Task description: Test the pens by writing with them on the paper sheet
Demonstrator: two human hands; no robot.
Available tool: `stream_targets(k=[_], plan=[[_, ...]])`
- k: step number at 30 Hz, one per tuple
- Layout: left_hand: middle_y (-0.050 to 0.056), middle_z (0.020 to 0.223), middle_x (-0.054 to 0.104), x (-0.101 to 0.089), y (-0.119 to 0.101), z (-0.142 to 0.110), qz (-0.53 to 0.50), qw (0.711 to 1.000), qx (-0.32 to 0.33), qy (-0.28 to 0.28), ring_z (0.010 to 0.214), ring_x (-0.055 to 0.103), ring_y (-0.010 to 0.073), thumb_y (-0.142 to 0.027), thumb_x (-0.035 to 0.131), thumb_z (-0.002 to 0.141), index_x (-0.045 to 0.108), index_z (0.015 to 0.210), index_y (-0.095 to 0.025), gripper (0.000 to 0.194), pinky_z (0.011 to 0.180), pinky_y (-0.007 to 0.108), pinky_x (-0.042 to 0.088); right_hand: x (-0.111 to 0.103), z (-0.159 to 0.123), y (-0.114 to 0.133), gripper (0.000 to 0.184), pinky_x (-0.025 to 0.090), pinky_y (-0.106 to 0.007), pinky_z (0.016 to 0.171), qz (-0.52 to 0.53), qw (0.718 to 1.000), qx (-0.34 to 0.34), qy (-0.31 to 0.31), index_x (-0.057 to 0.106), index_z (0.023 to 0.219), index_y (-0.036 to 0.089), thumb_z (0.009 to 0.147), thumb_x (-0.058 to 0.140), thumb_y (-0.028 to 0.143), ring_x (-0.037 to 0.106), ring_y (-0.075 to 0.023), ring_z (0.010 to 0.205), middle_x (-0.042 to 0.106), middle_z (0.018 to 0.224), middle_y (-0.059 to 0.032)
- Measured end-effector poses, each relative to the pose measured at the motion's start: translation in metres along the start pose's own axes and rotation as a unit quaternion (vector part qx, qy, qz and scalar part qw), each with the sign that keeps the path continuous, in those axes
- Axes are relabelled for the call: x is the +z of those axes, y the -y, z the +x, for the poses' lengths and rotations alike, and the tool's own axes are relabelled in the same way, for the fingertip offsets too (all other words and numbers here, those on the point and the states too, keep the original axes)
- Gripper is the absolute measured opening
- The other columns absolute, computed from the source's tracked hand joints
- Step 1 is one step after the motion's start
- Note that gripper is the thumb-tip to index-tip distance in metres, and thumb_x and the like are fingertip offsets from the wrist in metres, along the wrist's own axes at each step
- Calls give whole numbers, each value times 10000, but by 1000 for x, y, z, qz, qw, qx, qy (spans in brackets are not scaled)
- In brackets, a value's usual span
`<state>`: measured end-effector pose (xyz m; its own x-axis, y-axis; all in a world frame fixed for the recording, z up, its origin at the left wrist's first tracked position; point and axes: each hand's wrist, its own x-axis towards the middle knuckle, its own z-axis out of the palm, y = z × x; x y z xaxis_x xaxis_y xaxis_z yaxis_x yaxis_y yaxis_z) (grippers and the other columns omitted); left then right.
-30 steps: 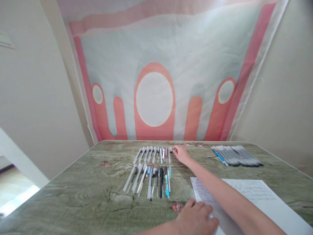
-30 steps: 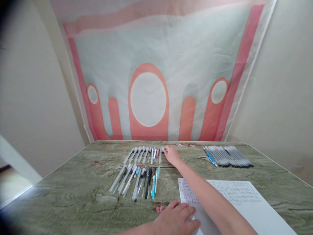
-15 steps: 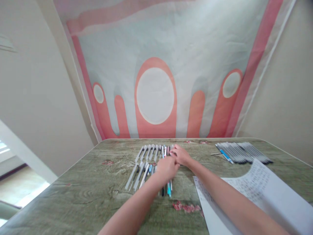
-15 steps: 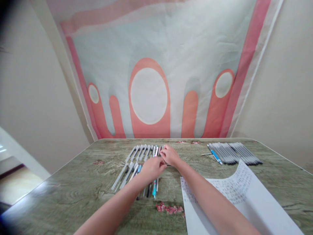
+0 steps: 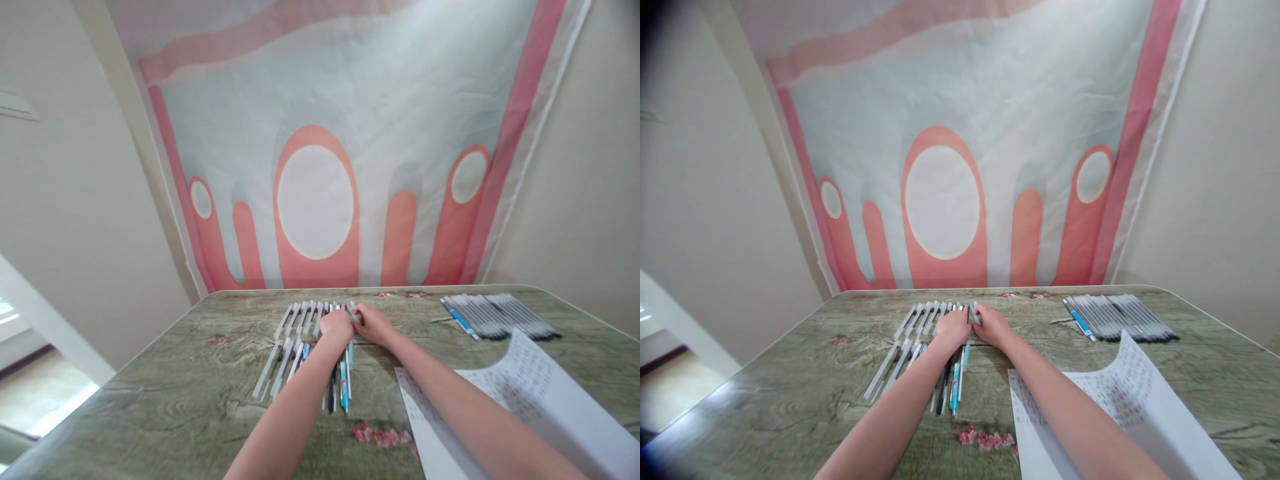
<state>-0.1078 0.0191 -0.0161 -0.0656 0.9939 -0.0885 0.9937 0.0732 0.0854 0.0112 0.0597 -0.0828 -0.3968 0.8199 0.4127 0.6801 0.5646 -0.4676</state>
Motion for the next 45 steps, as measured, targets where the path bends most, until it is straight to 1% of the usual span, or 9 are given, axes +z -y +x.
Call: stream_targets(k=[11, 14, 19, 23, 27, 31, 35, 40, 45], plan=[[166, 1112, 568, 0, -6, 10, 1, 999, 9, 53, 991, 552, 274, -336, 573, 636, 409, 1238, -158, 648, 772, 354, 450, -2, 2, -3, 150, 242, -208, 530, 38, 996, 76, 19, 491, 798, 198, 669, 566, 208, 481, -113, 595, 565, 646, 24], [170, 1103, 574, -2, -7, 12, -5, 998, 11, 59, 983, 556, 278, -338, 577, 622, 456, 1204, -154, 622, 778, 346, 447, -1, 4, -6, 128, 249, -209, 529, 76, 992, 98, 7, 511, 738, 190, 633, 581, 172, 478, -111, 568, 559, 594, 28], [172, 1052, 599, -13, -4, 6, -17, 999, 7, 50, 956, 568, 274, -344, 516, 661, 589, 1032, -140, 430, 757, 324, 448, -2, 10, -17, 103, 285, -211, 533, 195, 970, 137, -53, 551, 708, 175, 614, 592, 190, 481, -115, 551, 564, 560, 18], [187, 973, 623, -16, -3, -8, -31, 1000, 5, -3, 923, 578, 285, -319, 487, 678, 623, 964, -121, 373, 741, 329, 443, -4, 18, -27, 182, 318, -214, 489, 340, 919, 169, -110, 569, 713, 159, 669, 561, 335, 475, -115, 518, 546, 538, 15], [180, 907, 637, -2, -7, -26, -41, 996, 56, -65, 860, 596, 269, -280, 467, 690, 637, 913, -112, 327, 722, 318, 441, -5, 24, -37, 308, 314, -200, 409, 490, 836, 189, -158, 564, 711, 153, 690, 533, 459, 411, -77, 420, 477, 488, 38], [146, 843, 645, 8, -11, -37, -45, 991, 87, -92, 798, 605, 246, -248, 446, 699, 638, 839, -133, 263, 691, 308, 442, -9, 27, -51, 252, 338, -179, 393, 593, 751, 199, -211, 564, 743, 166, 649, 623, 392, 423, -61, 442, 492, 538, 34], [113, 832, 642, 6, -11, -42, -55, 989, 99, -94, 803, 602, 231, -243, 453, 706, 620, 832, -150, 229, 707, 301, 435, -10, 26, -64, 149, 366, -161, 392, 653, 685, 216, -242, 558, 750, 175, 677, 622, 288, 437, -53, 455, 505, 560, 35], [110, 828, 642, 2, -9, -46, -41, 988, 110, -95, 796, 603, 237, -253, 437, 719, 617, 827, -156, 231, 694, 318, 440, -10, 25, -70, 61, 382, -135, 390, 694, 629, 236, -260, 555, 757, 169, 713, 584, 198, 447, -41, 452, 499, 555, 47], [115, 838, 645, -1, -8, -47, -24, 991, 106, -75, 809, 603, 234, -257, 433, 719, 629, 820, -160, 241, 696, 321, 445, -12, 24, -67, 29, 387, -124, 389, 714, 606, 244, -250, 556, 757, 162, 730, 559, 152, 453, -34, 445, 511, 556, 44]])
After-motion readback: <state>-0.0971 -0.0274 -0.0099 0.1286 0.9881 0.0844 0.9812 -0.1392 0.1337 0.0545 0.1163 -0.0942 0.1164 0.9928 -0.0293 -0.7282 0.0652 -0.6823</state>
